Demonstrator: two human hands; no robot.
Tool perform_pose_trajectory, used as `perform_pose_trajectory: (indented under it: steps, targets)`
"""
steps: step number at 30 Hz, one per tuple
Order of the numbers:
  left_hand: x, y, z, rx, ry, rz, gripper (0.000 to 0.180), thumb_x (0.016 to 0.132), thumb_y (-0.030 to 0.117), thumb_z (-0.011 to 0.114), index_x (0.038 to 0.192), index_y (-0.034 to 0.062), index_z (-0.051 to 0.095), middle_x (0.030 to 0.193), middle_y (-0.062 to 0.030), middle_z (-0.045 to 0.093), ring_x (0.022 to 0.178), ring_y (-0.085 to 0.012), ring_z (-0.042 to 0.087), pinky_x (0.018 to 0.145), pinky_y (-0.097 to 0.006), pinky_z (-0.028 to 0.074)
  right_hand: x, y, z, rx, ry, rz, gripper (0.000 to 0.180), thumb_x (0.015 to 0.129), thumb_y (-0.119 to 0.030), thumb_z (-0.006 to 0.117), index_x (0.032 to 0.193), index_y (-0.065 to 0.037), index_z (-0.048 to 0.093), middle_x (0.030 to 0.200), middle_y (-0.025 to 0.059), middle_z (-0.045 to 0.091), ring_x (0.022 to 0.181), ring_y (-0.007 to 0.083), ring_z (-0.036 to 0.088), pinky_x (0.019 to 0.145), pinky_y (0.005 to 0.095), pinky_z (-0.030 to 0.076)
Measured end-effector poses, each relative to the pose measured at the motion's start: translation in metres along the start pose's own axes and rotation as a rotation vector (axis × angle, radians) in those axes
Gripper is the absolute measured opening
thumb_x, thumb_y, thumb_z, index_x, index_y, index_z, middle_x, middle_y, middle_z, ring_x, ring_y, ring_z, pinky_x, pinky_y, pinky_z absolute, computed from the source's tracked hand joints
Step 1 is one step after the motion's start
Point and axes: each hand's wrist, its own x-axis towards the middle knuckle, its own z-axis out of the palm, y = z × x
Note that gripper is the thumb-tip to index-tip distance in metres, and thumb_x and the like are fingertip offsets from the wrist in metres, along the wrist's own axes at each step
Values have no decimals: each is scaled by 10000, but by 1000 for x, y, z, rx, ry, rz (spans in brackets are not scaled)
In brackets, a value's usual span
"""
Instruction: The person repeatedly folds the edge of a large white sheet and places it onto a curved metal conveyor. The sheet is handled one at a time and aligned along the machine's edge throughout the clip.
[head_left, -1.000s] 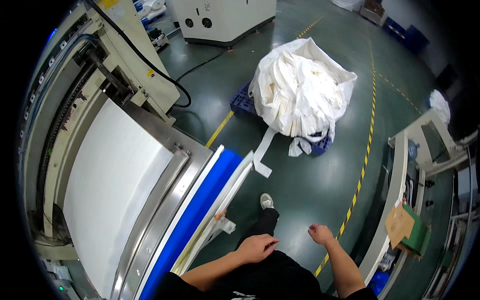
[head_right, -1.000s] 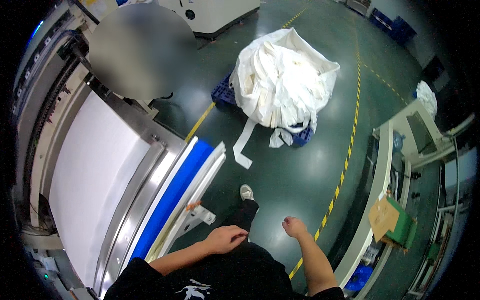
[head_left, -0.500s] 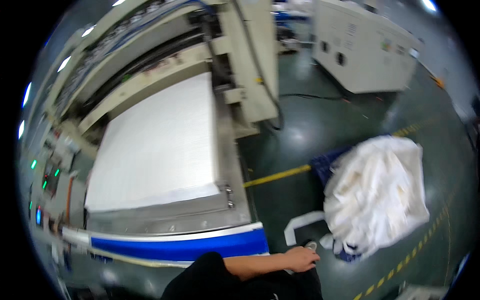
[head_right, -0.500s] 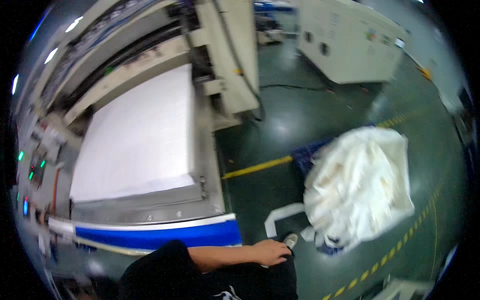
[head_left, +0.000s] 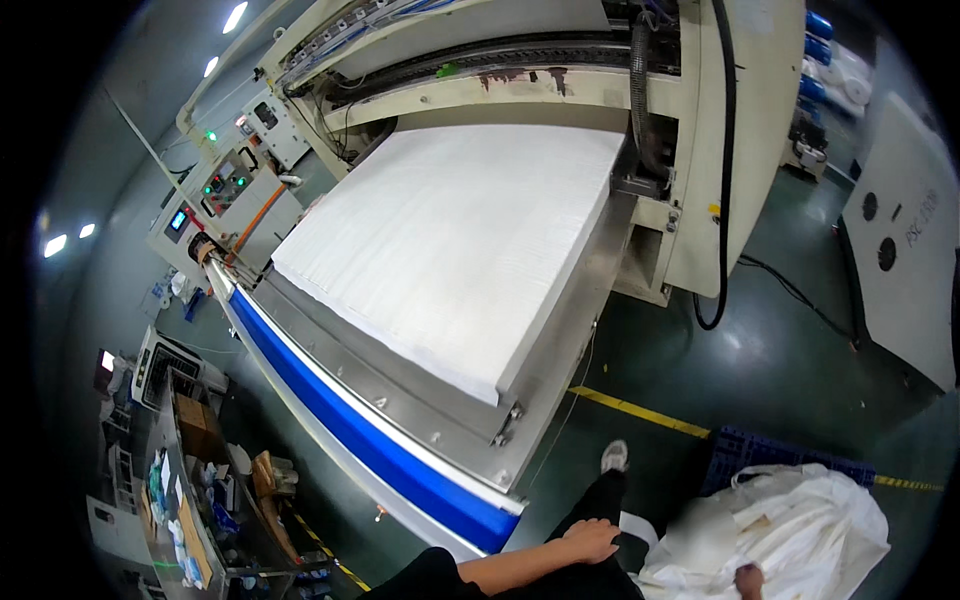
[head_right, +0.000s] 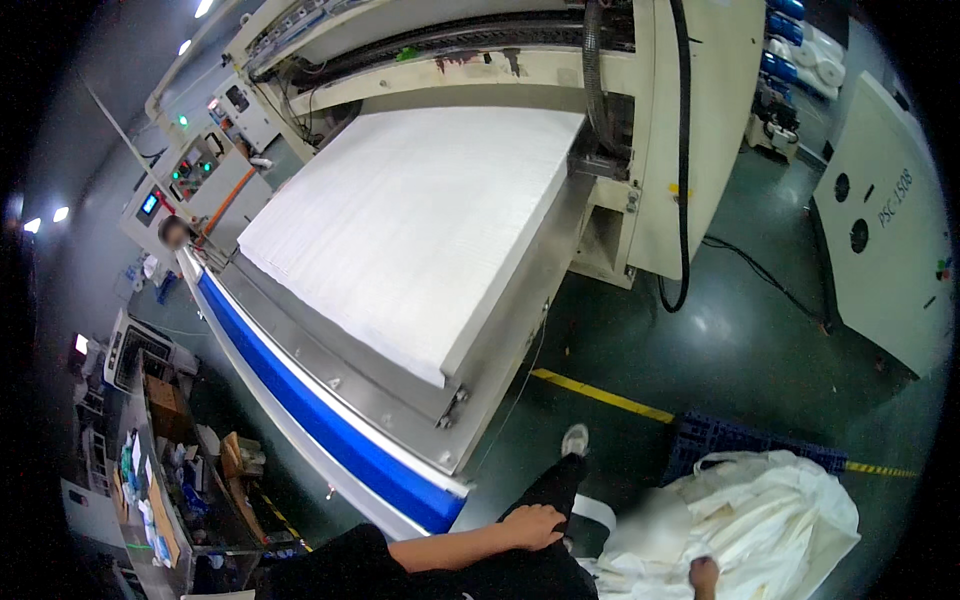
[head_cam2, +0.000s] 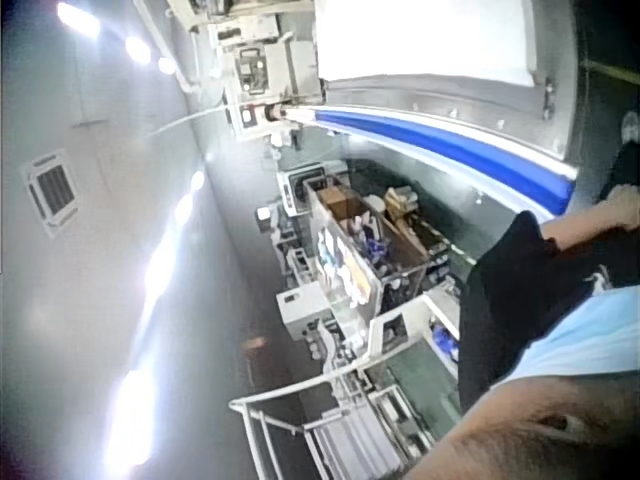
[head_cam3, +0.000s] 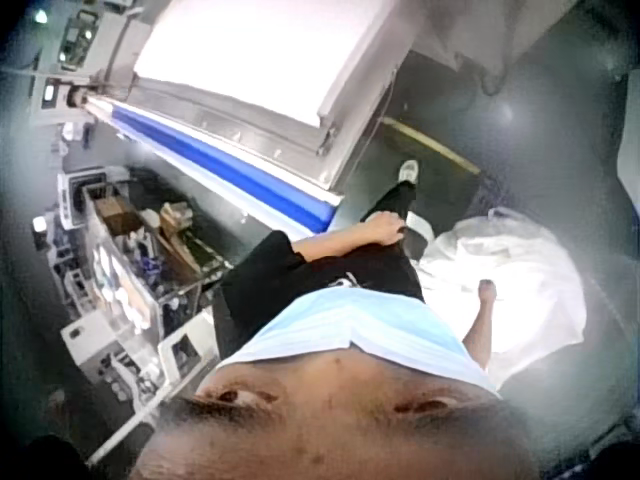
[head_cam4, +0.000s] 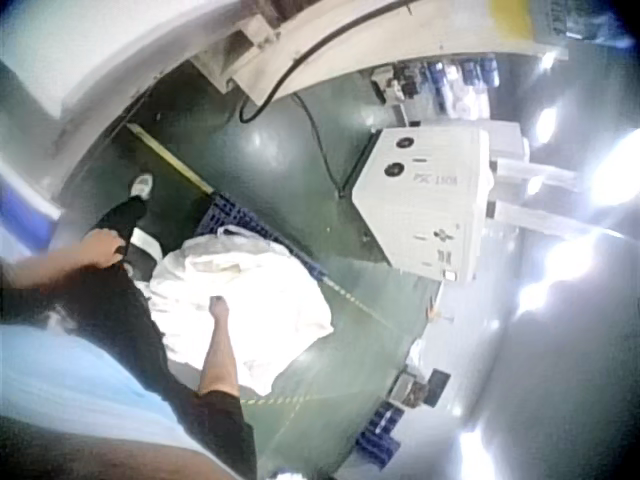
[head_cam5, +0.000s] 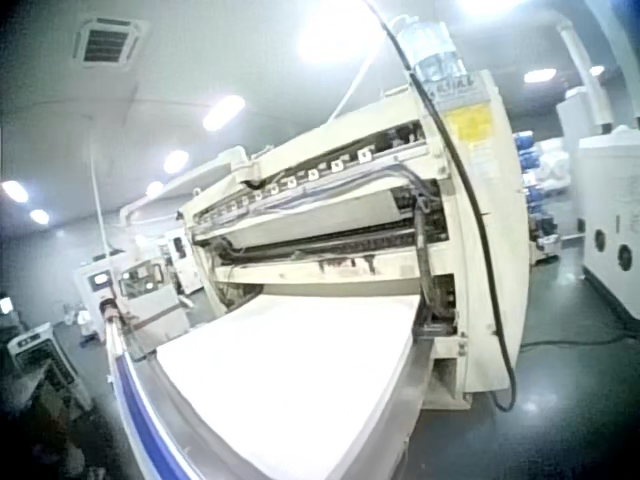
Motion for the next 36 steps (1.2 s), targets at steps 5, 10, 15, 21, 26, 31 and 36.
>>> perform_pose_trajectory:
  steps: [5,10,15,21,26,31,36]
  targets:
    - [87,-34,-42,-93,22,-145,391,884,319,525,1187,73,546,1148,-174,554,1088,-348,532,905,-455,453,174,-136,-31,436,-111,53,214,824,-164,540,892,17,631,844,157,670,729,250,652,637,386,521]
    - [158,-68,-86,-273,135,-315,389,885,311,513,1195,77,545,1167,-170,549,1096,-351,526,917,-461,445,248,-310,-5,-615,-450,-657,295,888,-260,498,1060,-52,617,1048,116,638,916,259,630,797,407,495]
    - [172,-99,-92,-257,90,-530,438,871,331,495,1226,81,546,1246,-183,536,1137,-359,519,952,-449,430,280,-446,-13,-421,-505,-189,676,806,-500,567,1309,-61,462,1366,177,438,1274,371,387,1008,554,332]
    - [188,-112,-21,-415,244,-782,587,899,458,491,1291,23,444,1219,-281,505,1143,-460,456,986,-539,351,318,-510,-25,-491,-723,-177,725,818,-527,558,1363,-76,400,1407,173,377,1286,382,358,1005,539,338]
    - [221,-93,2,-411,400,-1001,560,837,469,567,1279,138,473,1221,-240,508,1092,-456,492,889,-564,415,354,-511,-10,-599,-828,-170,767,755,-440,631,1389,-111,352,1443,179,295,1279,392,356,969,514,378]
    - [244,-90,-32,-456,345,-1149,549,843,462,557,1275,132,480,1221,-232,514,1096,-444,496,898,-551,414,392,-518,-5,-653,-944,-87,851,693,-353,705,1414,-145,304,1478,185,213,1273,403,354,932,490,418]
    - [260,-88,-61,-494,320,-1232,538,848,455,547,1270,126,488,1221,-225,521,1101,-432,500,907,-538,414,409,-519,-10,-722,-894,-305,702,846,-334,583,1448,-160,266,1476,187,213,1268,413,347,952,498,425]
